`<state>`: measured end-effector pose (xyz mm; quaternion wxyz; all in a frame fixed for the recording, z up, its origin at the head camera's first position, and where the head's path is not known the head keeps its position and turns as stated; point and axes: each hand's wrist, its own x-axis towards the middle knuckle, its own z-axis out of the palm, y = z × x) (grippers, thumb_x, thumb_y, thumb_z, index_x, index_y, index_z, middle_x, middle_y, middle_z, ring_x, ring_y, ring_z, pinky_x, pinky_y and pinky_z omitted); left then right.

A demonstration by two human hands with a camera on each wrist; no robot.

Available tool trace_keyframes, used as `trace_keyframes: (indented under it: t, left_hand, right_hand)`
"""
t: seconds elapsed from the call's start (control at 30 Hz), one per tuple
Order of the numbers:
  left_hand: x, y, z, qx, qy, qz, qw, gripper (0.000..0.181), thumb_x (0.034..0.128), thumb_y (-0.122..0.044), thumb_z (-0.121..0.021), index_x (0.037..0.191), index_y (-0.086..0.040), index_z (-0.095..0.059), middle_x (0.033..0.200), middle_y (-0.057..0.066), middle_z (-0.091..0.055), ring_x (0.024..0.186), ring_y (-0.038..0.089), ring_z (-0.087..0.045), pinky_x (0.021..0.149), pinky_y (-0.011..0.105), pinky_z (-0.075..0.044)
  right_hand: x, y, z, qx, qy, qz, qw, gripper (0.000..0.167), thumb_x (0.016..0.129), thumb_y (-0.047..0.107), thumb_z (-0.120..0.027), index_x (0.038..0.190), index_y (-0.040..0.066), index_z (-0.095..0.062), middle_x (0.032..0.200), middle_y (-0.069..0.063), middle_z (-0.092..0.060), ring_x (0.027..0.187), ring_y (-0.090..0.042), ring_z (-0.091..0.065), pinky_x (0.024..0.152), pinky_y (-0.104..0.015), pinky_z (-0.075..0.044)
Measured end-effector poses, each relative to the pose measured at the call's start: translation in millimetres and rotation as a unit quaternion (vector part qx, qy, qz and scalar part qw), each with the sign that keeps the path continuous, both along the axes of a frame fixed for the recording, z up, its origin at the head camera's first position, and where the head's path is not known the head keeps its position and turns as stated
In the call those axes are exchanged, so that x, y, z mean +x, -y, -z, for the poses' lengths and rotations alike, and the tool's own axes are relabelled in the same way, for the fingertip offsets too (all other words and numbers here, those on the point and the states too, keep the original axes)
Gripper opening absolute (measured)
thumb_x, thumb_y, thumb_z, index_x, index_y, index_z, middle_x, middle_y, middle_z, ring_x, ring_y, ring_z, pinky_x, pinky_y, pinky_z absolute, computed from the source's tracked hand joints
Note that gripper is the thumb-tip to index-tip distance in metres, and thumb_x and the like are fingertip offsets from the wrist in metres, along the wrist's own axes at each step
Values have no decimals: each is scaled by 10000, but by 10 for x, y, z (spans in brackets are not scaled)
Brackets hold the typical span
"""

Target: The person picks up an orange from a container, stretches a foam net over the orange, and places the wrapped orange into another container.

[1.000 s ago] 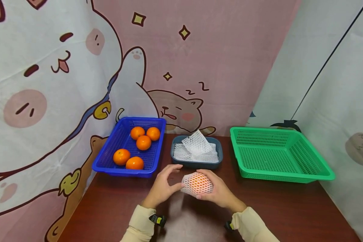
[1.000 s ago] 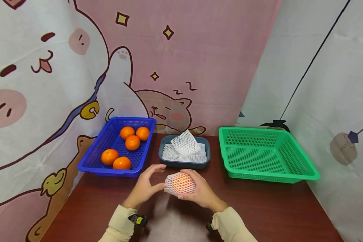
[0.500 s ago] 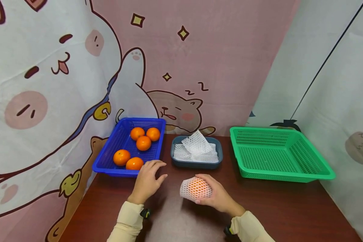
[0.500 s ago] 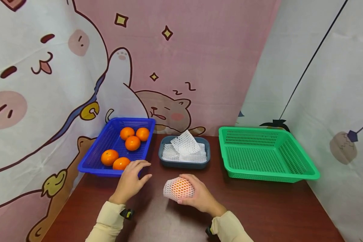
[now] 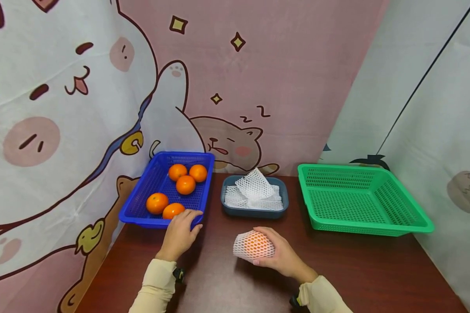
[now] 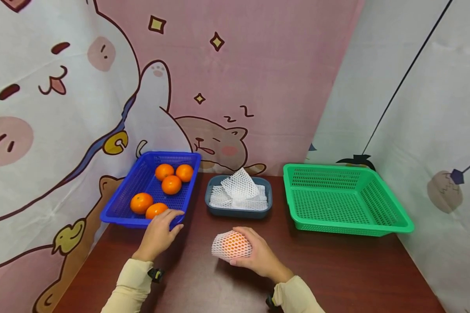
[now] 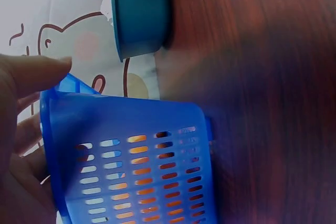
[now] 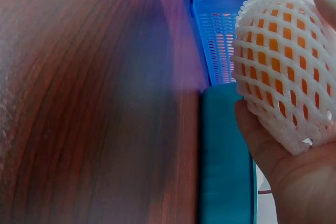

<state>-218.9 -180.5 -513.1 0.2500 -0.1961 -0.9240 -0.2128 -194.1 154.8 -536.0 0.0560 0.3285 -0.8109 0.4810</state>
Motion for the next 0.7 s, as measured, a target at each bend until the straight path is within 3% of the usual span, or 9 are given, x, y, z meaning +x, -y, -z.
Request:
trace_keyframes:
  t: [0.17,0.4,0.57,0.7]
  left_hand:
    - [-8,12,34,51,-97,-27,9999,361,789,-109,-800,1133,-110,-690,1036,65,-673,934,282,-644,806,455,-472]
    - [-15,11,68,73,-249,-95,9996,312,834,-181,-762,1131,-123,-684,1006,56,-672,908,269,-636,751,423,-455]
    - [-25,-9,103,94,-274,-171,9994,301,833,-196,-769,1116,-133,-686,1002,54,-669,912,267,-632,755,414,-444]
    - [-24,-33,114,120,-184,-244,9995,279,841,-209,-766,1100,-149,-683,997,46,-668,915,262,-630,757,409,-440]
  right_hand:
    - [8,-6,-29,-20,-51,60,10000,800,701,328,-878,1385,162,-498,1293,-2,-558,1114,-169,-541,912,-293,-427]
    - [60,8,-524,-86,-322,631,9975,778,652,142,-897,1334,54,-533,1256,-106,-584,1049,-238,-569,873,-297,-448]
    - [-218,-177,-594,14,-707,1075,9917,825,654,212,-908,1368,102,-511,1280,-49,-564,1077,-197,-540,887,-340,-424]
    - [-458,-365,-737,5,-893,1267,9879,847,664,210,-903,1394,112,-486,1315,-55,-536,1104,-216,-510,890,-414,-392]
